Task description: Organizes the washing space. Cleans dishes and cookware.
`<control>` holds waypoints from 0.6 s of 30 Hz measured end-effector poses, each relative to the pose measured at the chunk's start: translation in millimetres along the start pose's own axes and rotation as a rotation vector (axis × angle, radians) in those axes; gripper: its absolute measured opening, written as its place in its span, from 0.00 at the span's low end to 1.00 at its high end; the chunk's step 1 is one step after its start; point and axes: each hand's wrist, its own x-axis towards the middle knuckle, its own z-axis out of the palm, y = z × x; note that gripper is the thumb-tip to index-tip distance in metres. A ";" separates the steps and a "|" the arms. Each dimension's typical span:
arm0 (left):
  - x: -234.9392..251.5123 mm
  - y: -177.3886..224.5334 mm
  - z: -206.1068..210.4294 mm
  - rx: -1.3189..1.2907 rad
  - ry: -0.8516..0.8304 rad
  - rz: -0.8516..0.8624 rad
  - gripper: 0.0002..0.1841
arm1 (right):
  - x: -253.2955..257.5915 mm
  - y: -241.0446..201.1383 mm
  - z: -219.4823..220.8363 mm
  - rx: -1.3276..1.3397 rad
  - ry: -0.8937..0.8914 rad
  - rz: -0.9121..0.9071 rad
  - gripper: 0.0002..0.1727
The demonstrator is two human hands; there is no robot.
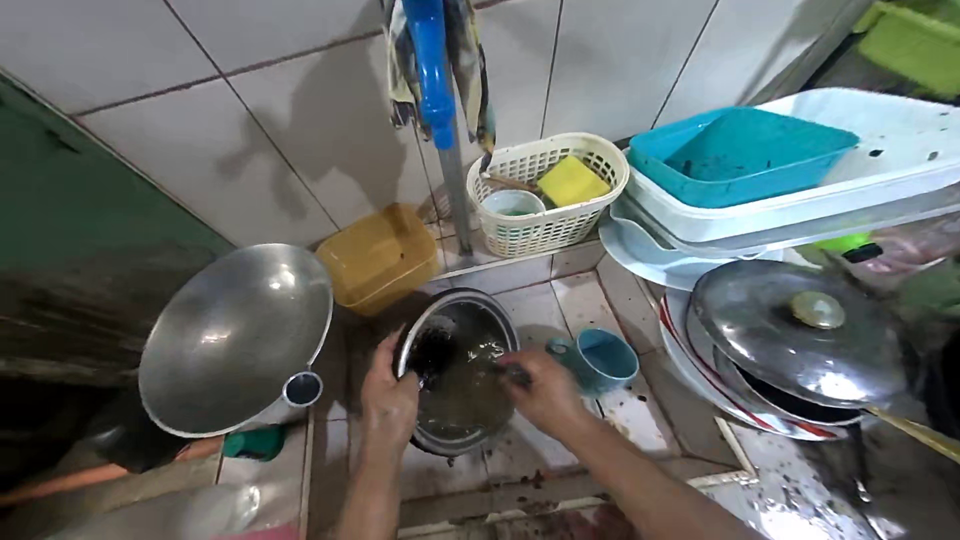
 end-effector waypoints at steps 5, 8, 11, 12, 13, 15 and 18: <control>-5.4 4.6 11.4 0.085 -0.042 0.122 0.25 | -11.4 -91.1 64.2 0.960 -0.280 0.446 0.29; -1.6 3.5 4.5 0.226 -0.022 0.150 0.24 | -19.2 -60.2 82.5 0.579 -0.436 0.149 0.28; 9.4 7.7 -1.9 0.284 -0.061 0.133 0.24 | 2.3 -8.8 67.8 -0.111 -0.665 0.078 0.23; 11.8 10.8 -1.6 0.287 -0.081 0.116 0.24 | 12.4 4.1 61.2 -0.266 -0.698 0.077 0.23; 14.4 11.0 -1.1 0.281 -0.090 0.108 0.23 | 20.4 13.6 56.2 -0.376 -0.677 0.051 0.22; 21.1 7.8 -1.0 0.258 -0.080 0.099 0.23 | 33.0 15.9 50.7 -0.479 -0.631 0.030 0.26; 23.3 2.4 -1.9 0.202 -0.048 0.076 0.22 | 23.7 -2.0 65.3 -0.431 -0.609 0.080 0.29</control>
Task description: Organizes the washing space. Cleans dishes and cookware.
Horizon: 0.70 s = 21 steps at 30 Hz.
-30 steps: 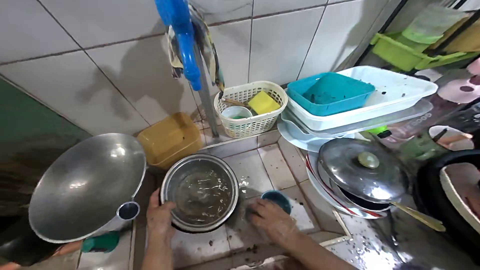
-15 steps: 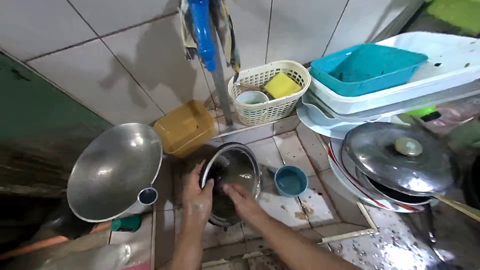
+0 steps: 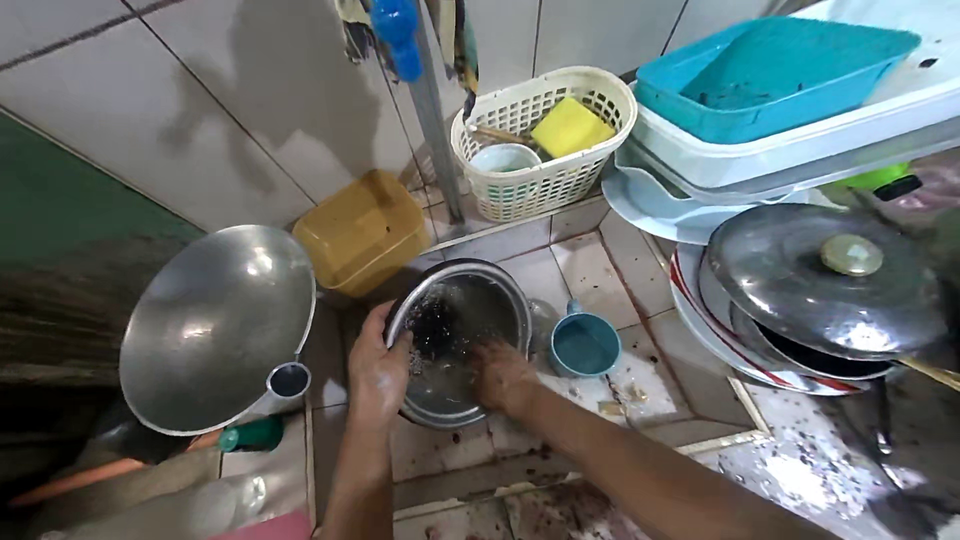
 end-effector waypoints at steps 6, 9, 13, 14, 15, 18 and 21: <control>-3.5 -8.8 5.7 -0.143 0.086 -0.037 0.22 | -20.5 -100.2 0.5 0.953 0.210 -0.044 0.23; -8.4 -5.6 5.9 -0.212 0.071 -0.066 0.21 | -34.3 -112.9 7.8 1.100 0.409 -0.182 0.24; 6.7 -14.7 -3.6 -0.187 0.039 -0.117 0.22 | -35.1 -39.1 51.1 0.347 0.448 -0.461 0.23; 9.9 -17.9 -7.5 -0.186 0.023 -0.119 0.22 | -33.6 -11.8 51.8 0.154 0.444 -0.492 0.22; 11.6 -19.0 -10.7 -0.192 0.004 -0.109 0.22 | -33.1 11.5 45.7 0.008 0.392 -0.494 0.21; 11.7 -25.6 -9.7 -0.193 0.014 -0.042 0.22 | -28.6 44.2 38.8 -0.211 0.421 -0.484 0.19; 1.4 -33.1 -0.3 -0.150 0.073 -0.043 0.30 | -30.6 16.7 35.8 -0.047 0.315 -0.348 0.17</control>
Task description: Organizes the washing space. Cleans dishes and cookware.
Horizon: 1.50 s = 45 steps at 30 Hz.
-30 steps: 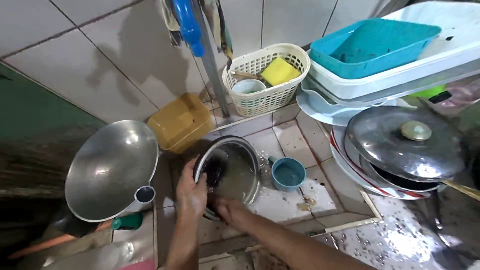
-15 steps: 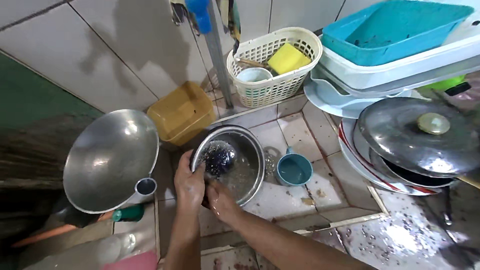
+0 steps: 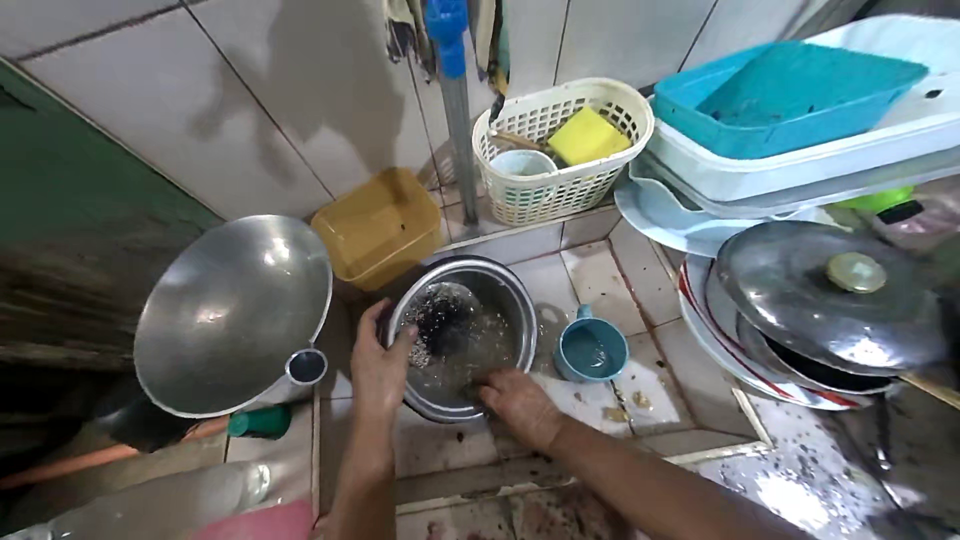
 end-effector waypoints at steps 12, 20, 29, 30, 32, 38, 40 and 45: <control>-5.5 16.2 -10.8 0.034 -0.071 0.081 0.40 | 9.8 -8.2 -14.5 0.043 -0.171 -0.024 0.22; 1.5 19.7 -4.0 -0.100 -0.088 0.050 0.40 | 27.6 -38.9 -12.5 0.099 -0.262 0.313 0.27; -10.0 32.8 -12.4 0.039 -0.149 -0.037 0.39 | 4.6 -79.9 -14.9 0.376 -0.136 0.134 0.24; -4.4 28.3 -15.3 0.057 -0.157 -0.038 0.39 | -6.1 -54.9 -15.2 0.203 -0.158 0.055 0.20; 3.0 22.5 -19.5 0.066 -0.177 -0.025 0.40 | -15.8 -4.1 -22.4 -0.090 -0.147 -0.043 0.20; -16.8 -2.0 -9.8 0.039 -0.033 0.004 0.34 | -12.0 -10.0 -10.0 -0.167 -0.054 0.017 0.17; -44.9 -16.3 8.1 -0.024 0.068 -0.013 0.41 | -6.5 -55.7 -13.4 0.059 -0.099 0.206 0.20; -81.8 -8.8 16.8 -0.118 0.214 -0.048 0.39 | -5.7 -116.5 -20.2 0.547 -0.099 0.373 0.28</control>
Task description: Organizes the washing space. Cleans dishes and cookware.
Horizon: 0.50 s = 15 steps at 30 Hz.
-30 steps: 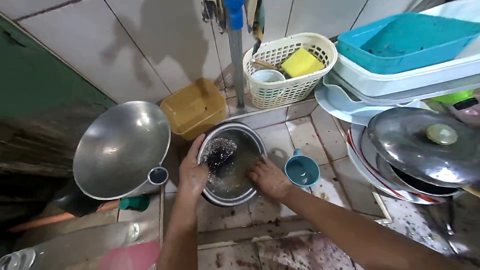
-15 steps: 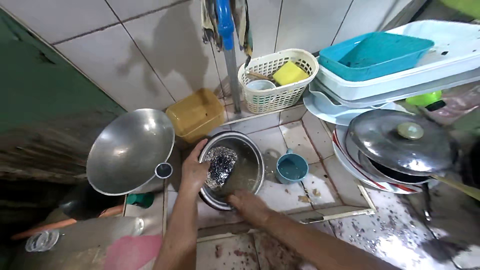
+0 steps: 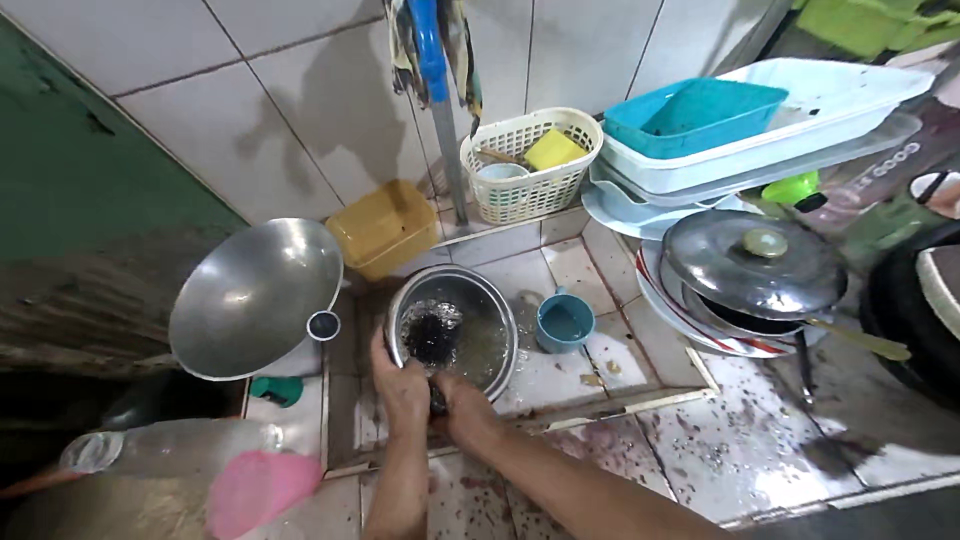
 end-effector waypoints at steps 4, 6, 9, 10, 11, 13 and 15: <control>34.8 24.5 -19.4 0.081 -0.259 0.063 0.44 | 0.2 42.3 -17.8 -0.296 -0.129 -0.131 0.29; 47.2 34.1 -22.7 0.168 -0.357 0.108 0.44 | 16.7 78.0 -48.9 -0.661 -0.133 -0.234 0.23; 54.2 36.3 -22.5 0.297 -0.421 0.145 0.44 | 36.2 101.5 -81.2 -0.922 -0.029 -0.297 0.23; 54.9 35.4 -22.0 0.308 -0.412 0.158 0.44 | 36.8 100.1 -77.6 -0.938 0.008 -0.265 0.22; 55.4 34.8 -21.4 0.300 -0.397 0.172 0.43 | 34.8 93.7 -67.7 -0.911 0.020 -0.194 0.22; 51.3 35.5 -18.5 0.257 -0.385 0.186 0.41 | 23.6 69.5 -35.0 -0.751 -0.039 0.017 0.24; 44.0 38.0 -14.8 0.221 -0.394 0.212 0.41 | 16.0 34.7 -5.6 -0.394 -0.130 0.154 0.32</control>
